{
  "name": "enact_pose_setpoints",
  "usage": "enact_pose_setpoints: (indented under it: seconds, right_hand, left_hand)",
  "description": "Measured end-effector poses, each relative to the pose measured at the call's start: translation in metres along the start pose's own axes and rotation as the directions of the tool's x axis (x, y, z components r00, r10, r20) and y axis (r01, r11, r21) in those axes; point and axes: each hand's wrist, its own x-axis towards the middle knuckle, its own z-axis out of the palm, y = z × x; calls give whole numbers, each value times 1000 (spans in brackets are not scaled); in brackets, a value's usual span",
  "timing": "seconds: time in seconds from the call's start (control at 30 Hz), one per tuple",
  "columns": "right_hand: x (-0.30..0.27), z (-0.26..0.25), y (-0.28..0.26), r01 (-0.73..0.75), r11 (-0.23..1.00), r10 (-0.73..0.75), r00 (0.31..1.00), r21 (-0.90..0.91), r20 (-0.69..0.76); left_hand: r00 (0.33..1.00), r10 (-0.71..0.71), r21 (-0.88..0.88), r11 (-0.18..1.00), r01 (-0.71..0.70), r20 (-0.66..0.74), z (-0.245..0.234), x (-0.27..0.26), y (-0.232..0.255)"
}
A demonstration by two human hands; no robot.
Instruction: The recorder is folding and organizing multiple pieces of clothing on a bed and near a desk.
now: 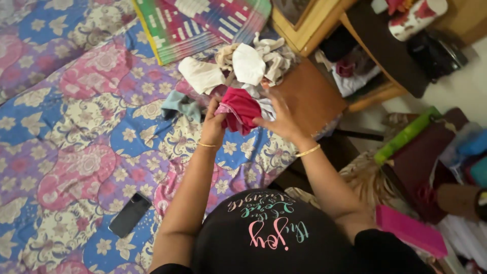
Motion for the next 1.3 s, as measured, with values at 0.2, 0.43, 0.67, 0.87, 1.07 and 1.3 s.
enact_pose_setpoints:
  seconds: [0.2, 0.43, 0.67, 0.87, 1.07, 1.3]
  right_hand:
    - [-17, 35, -39, -111, 971, 145, 978, 213, -152]
    - [-57, 30, 134, -241, 398, 773, 607, 885, -182]
    - [-77, -63, 334, -18, 591, 786, 238, 807, -570]
    - [-30, -141, 423, -340, 768, 597, 72, 543, -799]
    - [-2, -158, 452, -586, 668, 627, 110, 459, -771]
    - [33, -170, 450, -792, 536, 659, 175, 293, -732]
  left_hand:
    - [985, -171, -437, 884, 164, 23, 70, -12, -4]
    - [926, -284, 57, 959, 279, 247, 78, -4, -49]
    - [926, -369, 295, 896, 331, 82, 75, 26, -97]
    - [942, -331, 533, 809, 250, 60, 87, 79, -157]
    - [927, -367, 569, 778, 265, 70, 114, 124, -200]
    - [866, -499, 508, 756, 412, 41, 133, 161, -230]
